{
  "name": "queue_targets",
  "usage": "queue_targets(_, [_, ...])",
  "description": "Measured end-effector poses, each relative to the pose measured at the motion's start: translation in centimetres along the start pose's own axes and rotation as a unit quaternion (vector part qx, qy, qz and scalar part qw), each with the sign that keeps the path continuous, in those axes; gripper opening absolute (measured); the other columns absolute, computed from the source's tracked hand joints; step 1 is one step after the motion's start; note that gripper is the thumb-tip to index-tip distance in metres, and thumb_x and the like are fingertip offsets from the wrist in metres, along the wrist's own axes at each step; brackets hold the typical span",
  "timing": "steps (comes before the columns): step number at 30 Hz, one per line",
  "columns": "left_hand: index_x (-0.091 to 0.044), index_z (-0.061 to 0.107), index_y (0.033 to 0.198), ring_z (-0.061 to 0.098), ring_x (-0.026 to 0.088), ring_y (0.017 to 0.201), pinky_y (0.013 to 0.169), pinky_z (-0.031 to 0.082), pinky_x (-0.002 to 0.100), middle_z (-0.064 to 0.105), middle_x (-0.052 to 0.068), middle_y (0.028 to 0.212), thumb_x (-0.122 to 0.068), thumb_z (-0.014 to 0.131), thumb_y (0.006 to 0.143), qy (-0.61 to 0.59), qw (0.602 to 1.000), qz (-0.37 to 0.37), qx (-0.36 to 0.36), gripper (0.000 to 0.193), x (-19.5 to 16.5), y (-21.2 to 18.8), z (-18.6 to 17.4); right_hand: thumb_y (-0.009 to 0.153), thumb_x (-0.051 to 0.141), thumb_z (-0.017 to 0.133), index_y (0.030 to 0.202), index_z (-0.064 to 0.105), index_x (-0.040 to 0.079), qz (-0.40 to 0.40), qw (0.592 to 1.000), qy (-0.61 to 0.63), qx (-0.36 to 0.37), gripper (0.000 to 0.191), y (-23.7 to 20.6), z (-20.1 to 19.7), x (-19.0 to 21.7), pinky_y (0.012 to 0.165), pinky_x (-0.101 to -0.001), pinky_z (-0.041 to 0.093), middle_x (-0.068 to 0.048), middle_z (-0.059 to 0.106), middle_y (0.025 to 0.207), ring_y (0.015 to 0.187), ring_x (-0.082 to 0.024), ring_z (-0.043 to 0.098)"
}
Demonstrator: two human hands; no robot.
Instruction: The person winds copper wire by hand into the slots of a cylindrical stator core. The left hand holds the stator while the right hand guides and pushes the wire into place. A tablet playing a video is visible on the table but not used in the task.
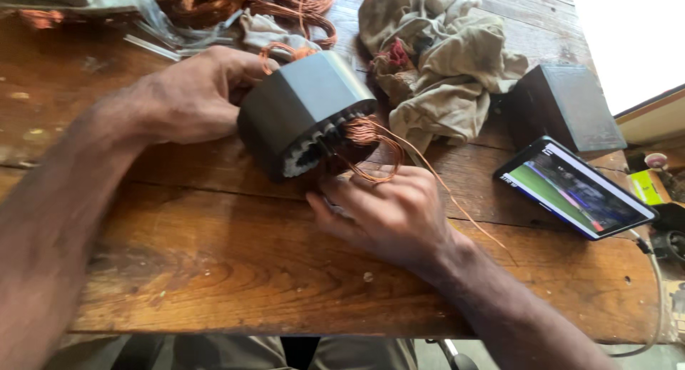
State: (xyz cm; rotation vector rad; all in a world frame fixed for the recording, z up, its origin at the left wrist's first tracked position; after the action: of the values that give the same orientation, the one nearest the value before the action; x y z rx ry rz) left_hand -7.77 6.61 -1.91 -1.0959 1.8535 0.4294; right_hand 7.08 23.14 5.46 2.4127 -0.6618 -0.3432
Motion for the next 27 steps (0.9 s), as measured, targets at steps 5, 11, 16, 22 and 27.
queue_targets(5, [-0.01,0.069,0.134,0.071,0.027,0.098,0.086,0.057,0.051,0.076,0.012,0.107,-0.026,0.077,0.091,0.027,0.998,0.031,-0.041,0.047,-1.1,-0.4,0.1,0.092,0.028,0.08,0.108,0.077,0.012,0.112,0.992,0.008,0.058,0.023,-1.0,1.8,-2.3,0.04,-0.0302,0.047,-0.004,0.07,0.063,0.04,-0.012,0.058])
queue_targets(11, [-0.008,0.068,0.12,0.073,0.023,0.105,0.099,0.057,0.047,0.076,0.011,0.105,-0.03,0.072,0.09,0.112,0.991,0.008,-0.07,0.037,-1.6,-0.4,-0.5,0.093,0.029,0.078,0.106,0.073,0.012,0.148,0.987,0.007,0.069,0.022,-1.4,2.2,-2.3,0.051,-0.0368,0.052,-0.005,0.071,0.07,0.053,-0.02,0.067])
queue_targets(16, [-0.009,0.057,0.143,0.062,0.026,0.121,0.1,0.051,0.055,0.07,0.014,0.122,-0.026,0.073,0.093,0.152,0.977,0.131,-0.071,0.055,-3.6,-0.6,0.3,0.095,0.025,0.076,0.106,0.071,0.011,0.146,0.988,-0.003,0.043,0.019,-1.0,1.6,-2.0,0.056,-0.0366,0.054,-0.005,0.075,0.082,0.06,-0.02,0.069])
queue_targets(22, [-0.022,0.058,0.145,0.071,0.04,0.102,0.088,0.06,0.059,0.07,0.019,0.113,-0.021,0.069,0.096,0.105,0.988,-0.099,-0.048,0.05,-0.2,-0.8,0.5,0.095,0.025,0.077,0.108,0.072,0.011,0.148,0.988,-0.01,0.045,0.02,-1.0,1.6,-1.8,0.053,-0.0363,0.053,-0.005,0.073,0.077,0.054,-0.02,0.066])
queue_targets(27, [-0.018,0.066,0.122,0.067,0.021,0.11,0.097,0.057,0.048,0.071,0.007,0.111,-0.022,0.075,0.086,0.14,0.986,0.005,-0.096,0.038,-2.2,-0.9,0.1,0.095,0.026,0.076,0.107,0.073,0.014,0.167,0.985,-0.023,0.047,0.017,-1.2,1.8,-1.9,0.051,-0.0369,0.052,-0.004,0.068,0.066,0.052,-0.02,0.065])
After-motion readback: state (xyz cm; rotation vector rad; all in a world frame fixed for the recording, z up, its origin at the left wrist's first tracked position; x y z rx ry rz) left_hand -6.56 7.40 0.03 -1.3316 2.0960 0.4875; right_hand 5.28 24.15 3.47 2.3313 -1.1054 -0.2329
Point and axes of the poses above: each hand's wrist, its own y-axis towards the middle knuckle, its own z-axis out of the palm, x = y × z, the point moved 9 cm from there along y, towards the middle knuckle
